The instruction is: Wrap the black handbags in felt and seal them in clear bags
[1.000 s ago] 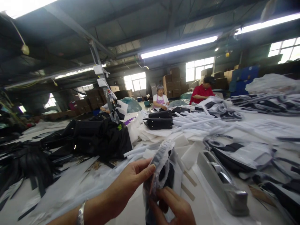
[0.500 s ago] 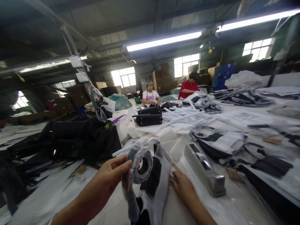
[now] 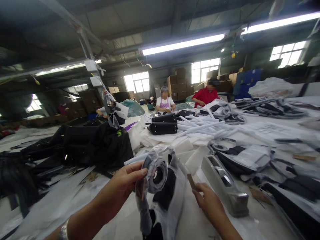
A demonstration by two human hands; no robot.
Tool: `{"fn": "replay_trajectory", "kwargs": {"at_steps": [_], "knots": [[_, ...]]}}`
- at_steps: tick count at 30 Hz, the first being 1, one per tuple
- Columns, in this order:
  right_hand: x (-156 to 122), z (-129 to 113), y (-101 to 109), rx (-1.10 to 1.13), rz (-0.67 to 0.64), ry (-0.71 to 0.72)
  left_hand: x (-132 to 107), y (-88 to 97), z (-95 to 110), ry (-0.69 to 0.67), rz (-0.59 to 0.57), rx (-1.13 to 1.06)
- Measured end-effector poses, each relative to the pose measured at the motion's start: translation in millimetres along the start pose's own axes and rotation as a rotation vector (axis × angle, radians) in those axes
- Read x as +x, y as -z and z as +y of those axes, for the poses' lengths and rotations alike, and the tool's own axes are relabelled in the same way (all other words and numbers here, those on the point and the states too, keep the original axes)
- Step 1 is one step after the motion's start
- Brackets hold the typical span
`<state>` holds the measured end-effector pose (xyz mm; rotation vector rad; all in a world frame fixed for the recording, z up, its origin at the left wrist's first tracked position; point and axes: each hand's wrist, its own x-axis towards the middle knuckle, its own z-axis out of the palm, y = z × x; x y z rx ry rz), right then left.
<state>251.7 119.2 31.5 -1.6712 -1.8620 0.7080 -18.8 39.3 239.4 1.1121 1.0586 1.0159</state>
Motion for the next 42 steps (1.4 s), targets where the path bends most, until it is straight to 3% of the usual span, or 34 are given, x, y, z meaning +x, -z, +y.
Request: {"fn": "replay_trajectory", "kwargs": {"at_steps": [3, 6, 11, 18, 23, 28, 31, 34, 39, 42], "knots": [[-19.2, -22.3, 26.2, 0.308, -0.023, 0.098, -1.1, -0.5, -1.9, -0.031, -0.014, 0.005], [-35.6, -60.4, 50.9, 0.607, -0.149, 0.144, -0.7, -2.6, -3.7, -0.063, -0.042, 0.015], [-48.6, -116.2, 79.7, 0.541, -0.327, 0.278, -2.9, -7.0, -4.3, -0.123, -0.081, 0.038], [-26.4, -155.9, 84.9, 0.481, -0.342, 0.334, -7.1, -11.4, -3.1, -0.175, -0.069, 0.121], [-15.2, -172.0, 71.5, 0.742, -0.429, 0.314, -6.5, -12.5, -0.9, -0.222, -0.060, 0.172], [-26.0, -178.0, 68.4, 1.153, -0.653, 0.106, -7.1, -13.7, 4.6, -0.240, -0.023, 0.208], [-32.8, -180.4, 75.4, 1.331, -0.682, -0.024, -6.1, -12.7, 3.9, -0.266, -0.014, 0.215], [-35.8, -183.9, 80.7, 1.316, -0.646, -0.109, -4.0, -11.2, -0.3, -0.265, -0.013, 0.200], [-35.6, -189.8, 75.8, 1.163, -0.582, 0.005, -1.9, -14.3, -6.4, -0.317, 0.023, 0.207], [-34.7, -189.9, 72.4, 1.117, -0.555, 0.002, -1.6, -16.6, -11.8, -0.345, 0.048, 0.168]]}}
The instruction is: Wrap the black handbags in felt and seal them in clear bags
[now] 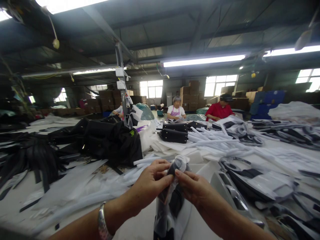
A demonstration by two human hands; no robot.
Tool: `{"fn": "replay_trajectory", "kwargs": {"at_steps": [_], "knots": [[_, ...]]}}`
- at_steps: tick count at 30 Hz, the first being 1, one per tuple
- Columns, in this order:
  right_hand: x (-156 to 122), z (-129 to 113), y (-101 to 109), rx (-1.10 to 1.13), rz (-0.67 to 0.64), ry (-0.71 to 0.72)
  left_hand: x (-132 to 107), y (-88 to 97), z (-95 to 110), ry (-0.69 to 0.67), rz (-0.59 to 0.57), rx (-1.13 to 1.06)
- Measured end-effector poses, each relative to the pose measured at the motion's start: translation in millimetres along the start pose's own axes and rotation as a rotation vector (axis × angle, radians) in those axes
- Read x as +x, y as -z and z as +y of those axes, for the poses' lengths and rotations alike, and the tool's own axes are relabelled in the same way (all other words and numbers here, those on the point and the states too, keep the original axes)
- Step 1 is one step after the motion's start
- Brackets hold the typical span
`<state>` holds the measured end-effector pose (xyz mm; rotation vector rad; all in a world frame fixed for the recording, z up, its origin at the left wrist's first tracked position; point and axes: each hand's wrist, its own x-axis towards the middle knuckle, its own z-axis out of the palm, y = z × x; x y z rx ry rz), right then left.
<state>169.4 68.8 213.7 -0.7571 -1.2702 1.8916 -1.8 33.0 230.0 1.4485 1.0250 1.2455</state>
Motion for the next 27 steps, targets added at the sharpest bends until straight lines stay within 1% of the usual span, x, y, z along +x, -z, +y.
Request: {"fn": "replay_trajectory", "kwargs": {"at_steps": [3, 6, 7, 9, 11, 13, 15, 17, 19, 21, 23, 27], "knots": [[0.0, -1.2, 1.2, -0.045, 0.009, -0.027, -2.1, -0.4, -8.2, 0.069, 0.094, -0.072], [0.9, -5.4, 3.8, -0.095, -0.004, -0.050, -4.2, 0.2, -17.8, 0.156, 0.202, -0.230], [2.0, -7.0, 5.1, -0.113, -0.003, -0.057, -4.8, -0.1, -20.7, 0.165, 0.217, -0.296], [5.2, -10.3, 7.7, -0.142, -0.013, -0.080, -5.7, -2.0, -25.0, 0.154, 0.204, -0.409], [8.6, -13.8, 10.1, -0.145, -0.053, -0.098, -6.3, -5.4, -26.8, 0.115, 0.186, -0.454], [10.4, -16.9, 11.8, -0.089, -0.098, -0.101, -7.1, -9.7, -25.8, 0.085, 0.191, -0.453], [9.7, -18.2, 13.8, 0.038, -0.116, -0.117, -8.3, -13.6, -23.3, 0.060, 0.207, -0.444], [6.7, -16.2, 16.8, 0.183, -0.111, -0.136, -9.8, -15.9, -21.1, 0.020, 0.214, -0.444], [2.4, -10.7, 20.7, 0.273, -0.087, -0.126, -10.9, -15.9, -20.8, -0.005, 0.230, -0.442], [-1.8, -2.7, 23.4, 0.287, -0.047, -0.082, -11.4, -14.2, -22.4, -0.010, 0.250, -0.429], [-5.0, 5.4, 22.6, 0.246, -0.011, -0.043, -11.5, -12.7, -25.1, -0.022, 0.261, -0.400], [-6.9, 16.3, 11.8, 0.146, 0.062, 0.054, -12.7, -15.2, -27.7, -0.057, 0.285, -0.333]]}}
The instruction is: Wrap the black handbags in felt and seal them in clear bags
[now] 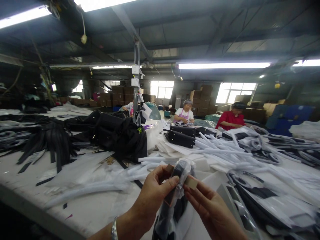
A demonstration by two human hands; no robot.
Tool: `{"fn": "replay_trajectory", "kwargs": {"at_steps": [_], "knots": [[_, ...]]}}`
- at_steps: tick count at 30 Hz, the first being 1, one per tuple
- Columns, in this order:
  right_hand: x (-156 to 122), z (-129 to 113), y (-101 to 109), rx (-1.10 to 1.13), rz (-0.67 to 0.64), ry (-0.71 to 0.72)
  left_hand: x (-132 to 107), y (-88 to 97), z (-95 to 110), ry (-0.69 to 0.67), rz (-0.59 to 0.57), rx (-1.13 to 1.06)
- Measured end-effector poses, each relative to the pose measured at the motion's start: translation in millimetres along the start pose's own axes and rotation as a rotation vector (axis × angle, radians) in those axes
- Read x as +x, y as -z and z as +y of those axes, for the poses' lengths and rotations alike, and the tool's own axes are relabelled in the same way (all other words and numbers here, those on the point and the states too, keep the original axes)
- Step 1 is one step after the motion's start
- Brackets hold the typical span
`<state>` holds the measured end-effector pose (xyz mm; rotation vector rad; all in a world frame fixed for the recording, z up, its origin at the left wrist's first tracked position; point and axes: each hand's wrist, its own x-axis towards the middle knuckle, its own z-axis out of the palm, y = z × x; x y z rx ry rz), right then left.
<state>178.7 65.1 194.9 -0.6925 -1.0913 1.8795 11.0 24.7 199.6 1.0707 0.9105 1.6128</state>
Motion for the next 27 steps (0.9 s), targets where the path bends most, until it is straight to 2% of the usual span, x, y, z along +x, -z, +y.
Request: {"fn": "replay_trajectory", "kwargs": {"at_steps": [4, 8, 12, 14, 19, 22, 25, 27], "knots": [[2.4, 4.9, -7.8, -0.097, 0.076, 0.102, -5.5, -7.1, 2.3, -0.023, 0.003, 0.020], [10.1, 9.0, -7.0, -0.199, 0.082, 0.178, -10.0, -12.9, 5.3, 0.000, 0.006, 0.092], [18.4, 12.9, -2.2, -0.269, 0.061, 0.247, -8.9, -15.3, 2.4, -0.109, 0.067, 0.224], [19.7, 12.7, 0.4, -0.290, 0.036, 0.265, -8.8, -15.7, 0.8, -0.159, 0.072, 0.256], [17.0, 10.4, 4.4, -0.329, -0.002, 0.270, -16.4, -16.0, 2.8, -0.164, 0.055, 0.235], [15.1, 12.4, 2.2, -0.334, 0.035, 0.288, -20.5, -15.7, 3.1, -0.183, 0.059, 0.262], [12.6, 14.5, -3.1, -0.327, 0.115, 0.317, -20.5, -15.7, 0.8, -0.219, 0.125, 0.339], [9.5, 14.4, -7.4, -0.313, 0.118, 0.303, -19.9, -16.0, -1.1, -0.245, 0.157, 0.396]]}}
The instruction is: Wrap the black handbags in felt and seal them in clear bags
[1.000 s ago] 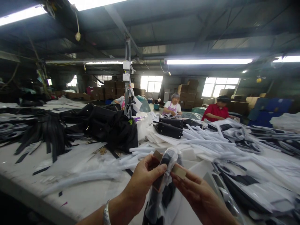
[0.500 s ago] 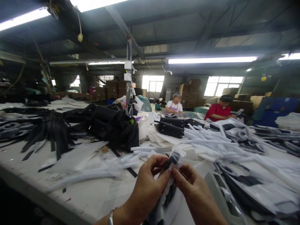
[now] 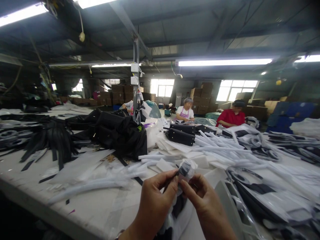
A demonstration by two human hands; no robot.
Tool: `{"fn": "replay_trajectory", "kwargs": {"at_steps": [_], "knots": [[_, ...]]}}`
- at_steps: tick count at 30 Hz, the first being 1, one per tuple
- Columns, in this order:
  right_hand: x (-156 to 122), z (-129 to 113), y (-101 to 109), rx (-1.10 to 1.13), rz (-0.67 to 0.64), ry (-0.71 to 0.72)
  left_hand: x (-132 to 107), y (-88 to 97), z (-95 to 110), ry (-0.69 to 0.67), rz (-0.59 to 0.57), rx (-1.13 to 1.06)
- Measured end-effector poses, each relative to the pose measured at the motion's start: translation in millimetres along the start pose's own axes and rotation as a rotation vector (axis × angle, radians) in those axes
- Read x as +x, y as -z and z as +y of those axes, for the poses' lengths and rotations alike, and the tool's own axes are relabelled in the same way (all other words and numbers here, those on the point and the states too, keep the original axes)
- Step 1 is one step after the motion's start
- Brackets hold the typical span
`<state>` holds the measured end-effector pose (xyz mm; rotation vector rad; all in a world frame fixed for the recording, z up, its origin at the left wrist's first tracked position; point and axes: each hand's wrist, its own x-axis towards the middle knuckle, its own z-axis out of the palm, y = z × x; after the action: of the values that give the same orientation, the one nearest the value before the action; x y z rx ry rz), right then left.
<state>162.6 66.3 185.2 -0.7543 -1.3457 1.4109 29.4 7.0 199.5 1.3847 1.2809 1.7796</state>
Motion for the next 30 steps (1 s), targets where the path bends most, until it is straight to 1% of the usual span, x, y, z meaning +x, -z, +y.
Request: {"fn": "replay_trajectory", "kwargs": {"at_steps": [3, 8, 11, 14, 16, 20, 23, 28, 30], "knots": [[-5.9, -5.2, -5.2, 0.052, -0.013, -0.033, -1.1, -1.4, -2.6, -0.091, 0.045, 0.133], [-11.6, -6.3, -15.1, 0.085, 0.070, -0.028, -5.0, -3.8, -6.3, -0.395, 0.148, 0.486], [-11.2, -1.5, -18.9, 0.099, 0.101, -0.020, -8.1, -6.3, -5.3, -0.528, 0.161, 0.689], [-10.2, 1.8, -20.3, 0.107, 0.106, -0.026, -11.9, -9.1, -4.1, -0.619, 0.170, 0.800], [-9.4, 2.6, -20.6, 0.102, 0.108, -0.026, -14.4, -10.6, -4.9, -0.635, 0.167, 0.822], [-7.1, 4.5, -20.6, 0.064, 0.105, -0.010, -17.3, -12.4, -9.7, -0.564, 0.131, 0.783], [-7.4, 8.0, -19.8, 0.040, 0.091, -0.008, -17.7, -14.0, -12.4, -0.562, 0.111, 0.798], [-12.0, 9.5, -20.2, 0.151, 0.065, -0.027, -17.7, -16.2, -13.4, -0.600, 0.134, 0.913], [-12.6, 7.0, -21.1, 0.191, 0.072, -0.040, -18.2, -15.0, -13.5, -0.602, 0.123, 0.916]]}}
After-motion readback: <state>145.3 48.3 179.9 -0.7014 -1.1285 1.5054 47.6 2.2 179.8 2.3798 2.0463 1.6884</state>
